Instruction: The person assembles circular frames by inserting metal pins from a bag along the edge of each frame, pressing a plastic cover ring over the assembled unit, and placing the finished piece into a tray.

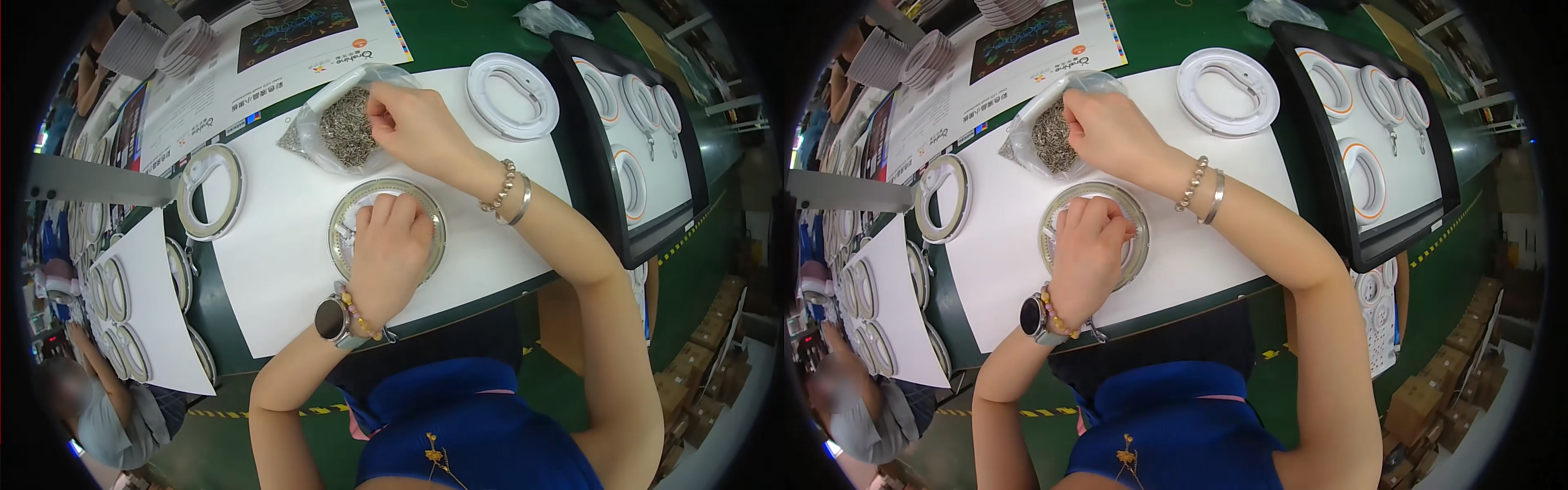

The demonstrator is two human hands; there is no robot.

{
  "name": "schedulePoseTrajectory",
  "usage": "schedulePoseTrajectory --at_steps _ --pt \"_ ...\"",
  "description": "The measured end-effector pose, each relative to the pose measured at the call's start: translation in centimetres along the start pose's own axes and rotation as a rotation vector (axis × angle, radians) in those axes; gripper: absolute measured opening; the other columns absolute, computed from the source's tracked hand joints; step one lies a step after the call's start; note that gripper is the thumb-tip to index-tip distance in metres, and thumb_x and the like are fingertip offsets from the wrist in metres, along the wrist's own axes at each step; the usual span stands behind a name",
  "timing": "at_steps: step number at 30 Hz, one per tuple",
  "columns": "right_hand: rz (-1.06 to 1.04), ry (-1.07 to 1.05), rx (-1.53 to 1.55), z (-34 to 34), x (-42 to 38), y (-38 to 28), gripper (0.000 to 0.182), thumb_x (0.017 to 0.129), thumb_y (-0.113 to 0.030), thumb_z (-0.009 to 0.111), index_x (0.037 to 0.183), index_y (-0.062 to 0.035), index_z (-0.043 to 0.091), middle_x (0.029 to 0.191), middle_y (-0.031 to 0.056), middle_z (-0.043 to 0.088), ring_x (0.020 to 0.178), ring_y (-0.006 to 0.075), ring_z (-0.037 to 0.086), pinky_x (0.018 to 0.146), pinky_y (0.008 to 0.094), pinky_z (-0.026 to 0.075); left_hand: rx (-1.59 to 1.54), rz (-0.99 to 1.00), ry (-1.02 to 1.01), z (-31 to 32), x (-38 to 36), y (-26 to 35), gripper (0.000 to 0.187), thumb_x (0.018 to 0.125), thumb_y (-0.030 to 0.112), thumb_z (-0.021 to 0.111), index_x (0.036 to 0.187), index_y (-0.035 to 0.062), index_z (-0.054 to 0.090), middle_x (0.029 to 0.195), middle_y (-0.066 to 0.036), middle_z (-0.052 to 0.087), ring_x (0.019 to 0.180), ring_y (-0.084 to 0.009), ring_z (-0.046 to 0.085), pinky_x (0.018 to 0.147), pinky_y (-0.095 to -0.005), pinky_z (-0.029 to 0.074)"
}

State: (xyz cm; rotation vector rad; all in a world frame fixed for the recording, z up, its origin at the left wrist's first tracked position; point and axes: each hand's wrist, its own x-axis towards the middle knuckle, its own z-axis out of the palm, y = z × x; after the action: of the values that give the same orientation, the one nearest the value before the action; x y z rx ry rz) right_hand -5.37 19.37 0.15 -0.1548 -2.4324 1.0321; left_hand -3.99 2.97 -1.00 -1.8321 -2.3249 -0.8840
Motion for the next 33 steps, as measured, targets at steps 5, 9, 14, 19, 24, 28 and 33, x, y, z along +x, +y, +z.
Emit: schedulePoseTrajectory --at_steps 5,9,14,19,24,28,33 --pt "0.007 0.046 0.017 -0.8 -0.5 -0.4 0.006 0.076 -0.002 0.057 0.082 -0.0024 0.055 0.067 0.0145 0.060 0.062 0.0324 0.060 0.057 0.0386 0.047 0.067 0.070 -0.013 -0.4 0.1 0.3 0.010 0.067 0.004 0.062 0.076 0.0041 0.062 0.086 -0.005 0.053 0.085 -0.0234 0.050 0.072 -0.0354 0.037" --pt "0.027 0.106 0.041 -1.3 -1.0 -0.7 0.008 0.078 -0.002 0.057 0.086 -0.0030 0.058 0.072 0.0141 0.063 0.064 0.0300 0.063 0.059 0.0350 0.050 0.051 0.080 -0.029 -0.6 0.1 0.2 0.009 0.066 0.004 0.062 0.076 0.0039 0.062 0.086 -0.005 0.053 0.086 -0.0232 0.050 0.072 -0.0350 0.037" --pt "0.130 0.130 0.132 -2.4 -2.2 -2.0 0.009 0.081 -0.005 0.060 0.089 -0.0036 0.060 0.075 0.0113 0.067 0.067 0.0225 0.067 0.061 0.0303 0.053 -0.040 0.036 -0.020 -0.7 -0.1 -0.2 0.010 0.066 0.003 0.063 0.076 0.0037 0.062 0.086 -0.005 0.054 0.085 -0.0236 0.050 0.072 -0.0352 0.037" --pt "0.227 0.100 0.280 -2.8 -4.6 -3.3 0.006 0.082 -0.007 0.062 0.086 -0.0020 0.061 0.073 0.0103 0.067 0.065 0.0180 0.067 0.060 0.0296 0.053 -0.021 -0.021 0.066 -3.4 1.5 -2.5 0.013 0.066 0.001 0.063 0.079 0.0027 0.065 0.085 -0.008 0.057 0.082 -0.0275 0.053 0.070 -0.0380 0.043" --pt "0.150 -0.272 0.144 -0.9 -7.4 -6.7 0.005 0.082 -0.004 0.061 0.084 0.0000 0.061 0.076 0.0109 0.065 0.067 0.0207 0.066 0.060 0.0295 0.051 0.224 -0.088 0.201 -4.6 5.7 -8.8 0.008 0.071 0.002 0.065 0.079 0.0039 0.068 0.082 -0.010 0.059 0.083 -0.0281 0.057 0.070 -0.0374 0.048" --pt "0.073 -0.402 0.131 1.8 -8.8 -7.1 0.007 0.082 -0.006 0.057 0.084 -0.0002 0.060 0.079 0.0145 0.063 0.073 0.0325 0.062 0.066 0.0391 0.050 0.326 -0.086 0.004 -2.4 6.9 -10.7 0.006 0.071 0.004 0.066 0.076 0.0059 0.068 0.080 -0.009 0.060 0.082 -0.0269 0.057 0.070 -0.0377 0.049" --pt "0.040 -0.439 0.063 2.5 -9.6 -7.0 0.005 0.082 -0.006 0.057 0.083 -0.0005 0.059 0.076 0.0147 0.063 0.068 0.0317 0.062 0.061 0.0392 0.050 0.353 -0.057 0.051 -1.8 6.6 -10.5 0.003 0.071 0.005 0.066 0.072 0.0082 0.066 0.077 -0.007 0.060 0.080 -0.0250 0.056 0.068 -0.0368 0.048"
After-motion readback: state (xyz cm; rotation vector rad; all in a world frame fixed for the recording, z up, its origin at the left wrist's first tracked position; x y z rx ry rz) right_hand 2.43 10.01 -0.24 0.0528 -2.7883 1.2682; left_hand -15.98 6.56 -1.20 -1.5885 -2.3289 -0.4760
